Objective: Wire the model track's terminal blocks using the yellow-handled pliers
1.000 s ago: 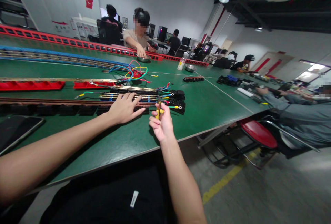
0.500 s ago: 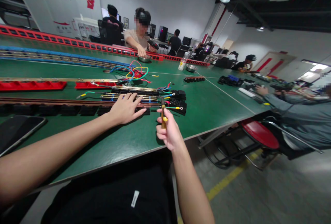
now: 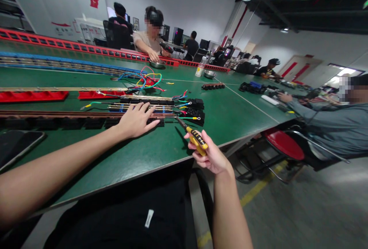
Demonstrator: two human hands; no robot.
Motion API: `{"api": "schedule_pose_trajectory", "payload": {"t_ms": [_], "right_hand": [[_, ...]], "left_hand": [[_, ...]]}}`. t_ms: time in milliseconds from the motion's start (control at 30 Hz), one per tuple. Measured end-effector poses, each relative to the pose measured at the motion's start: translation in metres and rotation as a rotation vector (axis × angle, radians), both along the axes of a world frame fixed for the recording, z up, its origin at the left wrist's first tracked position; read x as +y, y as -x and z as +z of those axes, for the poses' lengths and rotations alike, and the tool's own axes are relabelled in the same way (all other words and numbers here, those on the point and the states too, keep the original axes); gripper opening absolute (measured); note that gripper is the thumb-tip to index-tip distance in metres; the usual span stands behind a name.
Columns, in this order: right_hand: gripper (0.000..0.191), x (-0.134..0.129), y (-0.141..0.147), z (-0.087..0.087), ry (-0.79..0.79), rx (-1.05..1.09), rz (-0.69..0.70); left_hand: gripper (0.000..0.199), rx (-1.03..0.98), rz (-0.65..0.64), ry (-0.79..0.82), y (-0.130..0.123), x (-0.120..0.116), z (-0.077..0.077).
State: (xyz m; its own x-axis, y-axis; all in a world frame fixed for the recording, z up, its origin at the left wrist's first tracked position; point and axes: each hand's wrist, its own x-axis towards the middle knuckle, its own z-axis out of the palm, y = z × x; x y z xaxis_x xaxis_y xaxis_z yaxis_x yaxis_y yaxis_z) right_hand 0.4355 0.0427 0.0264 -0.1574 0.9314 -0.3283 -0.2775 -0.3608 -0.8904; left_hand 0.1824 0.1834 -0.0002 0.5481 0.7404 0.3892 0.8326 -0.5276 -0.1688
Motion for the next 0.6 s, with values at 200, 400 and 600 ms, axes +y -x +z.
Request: {"api": "schedule_pose_trajectory", "payload": {"t_ms": [200, 400, 600], "right_hand": [[0.061, 0.007, -0.006, -0.004, -0.003, 0.044, -0.002], [0.059, 0.003, -0.006, -0.001, 0.001, 0.032, -0.022], [0.056, 0.014, -0.001, -0.008, -0.005, 0.057, -0.021]], "left_hand": [[0.069, 0.008, -0.001, 0.009, 0.0, 0.0, 0.001], [0.07, 0.004, 0.001, 0.011, 0.0, 0.0, 0.001], [0.07, 0.01, -0.001, 0.0, -0.001, 0.0, 0.0]]}}
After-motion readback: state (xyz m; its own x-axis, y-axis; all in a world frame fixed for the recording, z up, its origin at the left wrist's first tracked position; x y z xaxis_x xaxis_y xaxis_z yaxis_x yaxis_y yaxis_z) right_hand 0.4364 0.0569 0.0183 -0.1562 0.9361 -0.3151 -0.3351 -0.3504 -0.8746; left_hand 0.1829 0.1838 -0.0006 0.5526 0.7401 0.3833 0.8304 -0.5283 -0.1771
